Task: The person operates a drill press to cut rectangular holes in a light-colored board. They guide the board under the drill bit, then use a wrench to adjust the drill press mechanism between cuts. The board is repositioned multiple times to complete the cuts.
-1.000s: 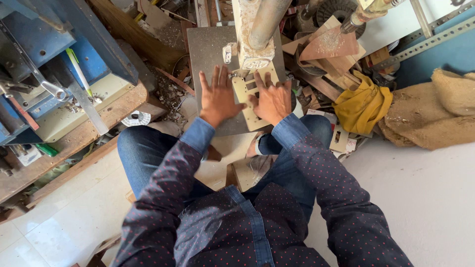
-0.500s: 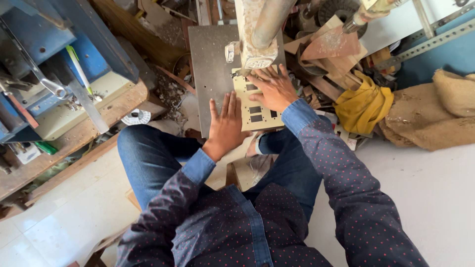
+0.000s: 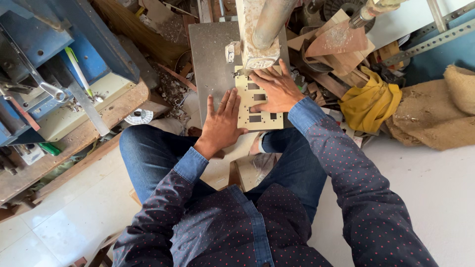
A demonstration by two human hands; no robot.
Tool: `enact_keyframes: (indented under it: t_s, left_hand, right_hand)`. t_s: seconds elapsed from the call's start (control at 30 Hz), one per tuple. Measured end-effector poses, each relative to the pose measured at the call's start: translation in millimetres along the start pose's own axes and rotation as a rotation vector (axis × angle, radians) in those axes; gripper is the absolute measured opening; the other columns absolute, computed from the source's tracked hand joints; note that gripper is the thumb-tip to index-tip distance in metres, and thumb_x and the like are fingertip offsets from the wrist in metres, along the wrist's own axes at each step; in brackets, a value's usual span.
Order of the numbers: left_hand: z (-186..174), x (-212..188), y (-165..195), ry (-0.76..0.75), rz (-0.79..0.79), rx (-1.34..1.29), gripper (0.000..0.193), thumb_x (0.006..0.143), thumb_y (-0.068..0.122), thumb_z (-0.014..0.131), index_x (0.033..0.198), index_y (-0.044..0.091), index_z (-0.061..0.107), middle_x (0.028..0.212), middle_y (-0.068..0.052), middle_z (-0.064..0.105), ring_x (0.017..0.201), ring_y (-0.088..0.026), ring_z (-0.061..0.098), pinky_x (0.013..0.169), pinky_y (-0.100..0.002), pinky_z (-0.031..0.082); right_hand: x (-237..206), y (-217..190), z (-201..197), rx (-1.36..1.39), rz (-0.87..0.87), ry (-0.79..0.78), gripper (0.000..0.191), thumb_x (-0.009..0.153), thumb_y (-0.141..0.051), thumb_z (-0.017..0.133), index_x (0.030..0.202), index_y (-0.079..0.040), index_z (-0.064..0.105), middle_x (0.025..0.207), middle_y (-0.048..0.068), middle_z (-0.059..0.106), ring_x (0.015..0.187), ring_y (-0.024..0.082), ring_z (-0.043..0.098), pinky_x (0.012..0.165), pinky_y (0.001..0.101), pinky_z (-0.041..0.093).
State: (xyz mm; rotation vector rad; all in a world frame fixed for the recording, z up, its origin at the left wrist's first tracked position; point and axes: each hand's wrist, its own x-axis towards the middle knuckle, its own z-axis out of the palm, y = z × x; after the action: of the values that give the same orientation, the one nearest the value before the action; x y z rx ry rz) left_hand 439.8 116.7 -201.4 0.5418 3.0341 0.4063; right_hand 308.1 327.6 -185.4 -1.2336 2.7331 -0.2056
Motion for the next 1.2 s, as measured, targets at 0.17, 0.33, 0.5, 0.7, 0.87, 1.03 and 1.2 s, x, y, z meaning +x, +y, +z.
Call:
enact_keyframes:
  t_s: [0.17,0.33,0.5,0.7,0.87,1.03,1.2]
  left_hand:
    - [-0.8,3.9,-2.1,-0.036,0.001,0.010,0.109,0.080,0.064,0.070,0.153,-0.008,0.032,0.164,-0.023,0.026,0.154,-0.034,0.025,0.118,-0.070,0.017]
    - [-1.9,8.0,-2.2,-0.041,0.002,0.014,0.109,0.081,0.063,0.070,0.153,-0.008,0.031,0.165,-0.024,0.024,0.154,-0.034,0.023,0.119,-0.069,0.017]
    - [-2.2,10.7,-3.5,-0.064,-0.004,0.003,0.109,0.081,0.062,0.070,0.153,-0.009,0.030,0.165,-0.024,0.023,0.154,-0.034,0.022,0.119,-0.067,0.016]
    - [-3.5,12.2,-3.7,-0.069,-0.001,0.005,0.108,0.082,0.061,0.070,0.153,-0.009,0.030,0.165,-0.025,0.022,0.154,-0.035,0.021,0.120,-0.066,0.016]
    - [-2.7,12.0,-1.4,-0.069,-0.001,0.016,0.108,0.082,0.061,0.070,0.154,-0.009,0.030,0.165,-0.025,0.022,0.155,-0.035,0.021,0.120,-0.066,0.016]
    - [-0.8,14.5,1.7,-0.050,0.002,0.017,0.107,0.082,0.061,0.070,0.153,-0.009,0.031,0.164,-0.025,0.023,0.154,-0.034,0.022,0.120,-0.065,0.017]
    - [1.0,15.9,3.7,-0.057,-0.001,0.031,0.107,0.081,0.061,0.070,0.153,-0.009,0.032,0.164,-0.025,0.024,0.154,-0.035,0.023,0.121,-0.064,0.017]
  right_hand:
    - [0.4,2.8,4.2,-0.017,-0.007,0.030,0.101,0.074,-0.071,0.077,0.149,-0.008,0.049,0.153,0.014,0.051,0.141,0.034,0.046,0.119,0.0670,0.014]
    - [1.1,7.4,10.1,0.015,-0.007,0.044,0.101,0.075,-0.067,0.076,0.151,-0.007,0.048,0.149,0.012,0.054,0.139,0.032,0.048,0.120,0.0671,0.014]
    - [4.5,10.6,10.2,-0.001,-0.019,0.049,0.099,0.075,-0.069,0.077,0.148,-0.007,0.050,0.150,0.012,0.054,0.140,0.031,0.047,0.120,0.0665,0.014]
    - [5.8,11.5,7.7,0.002,-0.016,0.036,0.099,0.075,-0.070,0.076,0.149,-0.008,0.050,0.149,0.013,0.055,0.139,0.032,0.049,0.121,0.0653,0.014]
    - [4.9,14.5,9.7,0.034,-0.013,0.025,0.101,0.076,-0.069,0.076,0.152,-0.008,0.049,0.146,0.013,0.058,0.137,0.033,0.050,0.121,0.0650,0.015]
    - [2.2,19.0,14.0,0.035,-0.056,0.100,0.098,0.075,-0.069,0.077,0.147,-0.008,0.054,0.145,0.014,0.060,0.137,0.034,0.050,0.120,0.0627,0.014]
    - [0.6,22.2,14.7,0.034,-0.030,0.067,0.094,0.075,-0.070,0.078,0.141,-0.008,0.057,0.142,0.013,0.062,0.137,0.034,0.051,0.122,0.0610,0.015]
